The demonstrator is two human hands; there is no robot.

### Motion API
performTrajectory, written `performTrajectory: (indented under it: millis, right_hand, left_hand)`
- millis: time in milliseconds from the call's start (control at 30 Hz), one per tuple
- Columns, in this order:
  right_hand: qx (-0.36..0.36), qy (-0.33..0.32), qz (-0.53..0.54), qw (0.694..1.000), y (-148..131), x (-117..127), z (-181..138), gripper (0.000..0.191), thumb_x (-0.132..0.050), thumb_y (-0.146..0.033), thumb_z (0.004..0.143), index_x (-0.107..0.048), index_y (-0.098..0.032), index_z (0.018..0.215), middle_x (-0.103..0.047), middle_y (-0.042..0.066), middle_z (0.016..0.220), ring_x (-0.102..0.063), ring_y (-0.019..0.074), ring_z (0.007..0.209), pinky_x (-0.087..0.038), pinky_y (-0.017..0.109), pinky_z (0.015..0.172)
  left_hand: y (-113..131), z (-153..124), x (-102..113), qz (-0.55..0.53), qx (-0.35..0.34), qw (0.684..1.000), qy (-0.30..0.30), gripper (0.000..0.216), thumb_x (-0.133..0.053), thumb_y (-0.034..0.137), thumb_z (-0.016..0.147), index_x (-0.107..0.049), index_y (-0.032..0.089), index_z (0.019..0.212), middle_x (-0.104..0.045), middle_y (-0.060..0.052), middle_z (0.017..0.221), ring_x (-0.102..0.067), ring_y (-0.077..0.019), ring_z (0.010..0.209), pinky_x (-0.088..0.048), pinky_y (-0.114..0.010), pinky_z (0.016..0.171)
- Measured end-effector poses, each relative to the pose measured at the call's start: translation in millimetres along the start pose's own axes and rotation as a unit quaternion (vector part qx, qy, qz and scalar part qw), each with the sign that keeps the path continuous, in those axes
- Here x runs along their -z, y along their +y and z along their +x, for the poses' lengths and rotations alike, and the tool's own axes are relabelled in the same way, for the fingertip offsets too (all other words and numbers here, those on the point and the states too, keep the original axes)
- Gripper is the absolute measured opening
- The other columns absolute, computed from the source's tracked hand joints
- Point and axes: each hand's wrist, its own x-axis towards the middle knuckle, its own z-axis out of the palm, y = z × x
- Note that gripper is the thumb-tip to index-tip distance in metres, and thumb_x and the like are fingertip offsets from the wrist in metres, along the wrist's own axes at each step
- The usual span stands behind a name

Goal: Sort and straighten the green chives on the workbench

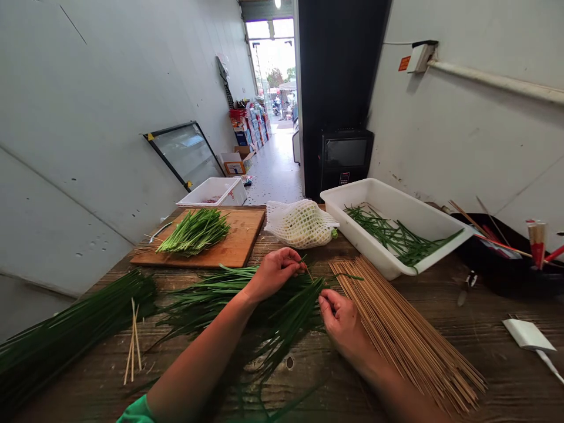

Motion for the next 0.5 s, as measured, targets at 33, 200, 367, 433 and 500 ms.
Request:
performTrajectory:
  millis: [33, 200, 367, 433, 500]
  right_hand:
    - [-0.004, 0.002, 0.005, 1.0, 0, 0, 0, 0.033, -0.041, -0.042, 0.088, -0.061, -0.016, 0.078, -0.05, 0.0, 0.06, -0.044, 0.0116, 0.053, -0.034, 0.022, 0.047]
    - [-0.025, 0.017, 0.043, 0.999, 4, -2, 1, 0.035, -0.043, -0.045, 0.086, -0.061, -0.015, 0.083, -0.048, -0.001, 0.058, -0.042, 0.0112, 0.049, -0.034, 0.022, 0.044]
    - [-0.03, 0.027, 0.03, 0.999, 7, -1, 1, 0.036, -0.043, -0.046, 0.086, -0.062, -0.016, 0.083, -0.05, -0.001, 0.057, -0.044, 0.0115, 0.048, -0.035, 0.022, 0.044]
    - [-0.032, 0.033, 0.017, 0.999, 7, 0, 1, 0.035, -0.045, -0.046, 0.085, -0.063, -0.016, 0.083, -0.054, 0.001, 0.059, -0.048, 0.0128, 0.05, -0.037, 0.023, 0.044]
    - [-0.033, 0.042, 0.011, 0.998, 9, 0, 2, 0.035, -0.047, -0.046, 0.082, -0.065, -0.016, 0.083, -0.06, 0.003, 0.061, -0.054, 0.0152, 0.052, -0.04, 0.023, 0.045]
  left_hand:
    - [0, -1, -2, 0.013, -0.007, 1.0, -0.002, 0.008, -0.056, 0.015, 0.077, -0.056, 0.015, 0.084, -0.071, -0.005, 0.08, -0.068, -0.015, 0.076, -0.051, -0.023, 0.067]
    - [12, -9, -6, 0.094, -0.068, 0.986, -0.118, 0.013, -0.057, 0.012, 0.074, -0.066, 0.016, 0.083, -0.071, -0.002, 0.082, -0.064, -0.0136, 0.075, -0.048, -0.021, 0.07]
    - [19, -6, 20, 0.253, -0.088, 0.961, -0.069, 0.016, -0.058, 0.02, 0.079, -0.073, 0.019, 0.085, -0.071, -0.003, 0.084, -0.062, -0.0166, 0.078, -0.046, -0.025, 0.076]
    - [15, -4, 27, 0.362, -0.083, 0.927, -0.052, 0.013, -0.062, 0.022, 0.076, -0.073, 0.019, 0.083, -0.069, -0.007, 0.083, -0.061, -0.0207, 0.082, -0.044, -0.031, 0.08]
    - [9, -4, 26, 0.452, -0.08, 0.886, -0.07, 0.012, -0.067, 0.024, 0.073, -0.074, 0.019, 0.081, -0.067, -0.01, 0.083, -0.059, -0.0252, 0.088, -0.041, -0.037, 0.084]
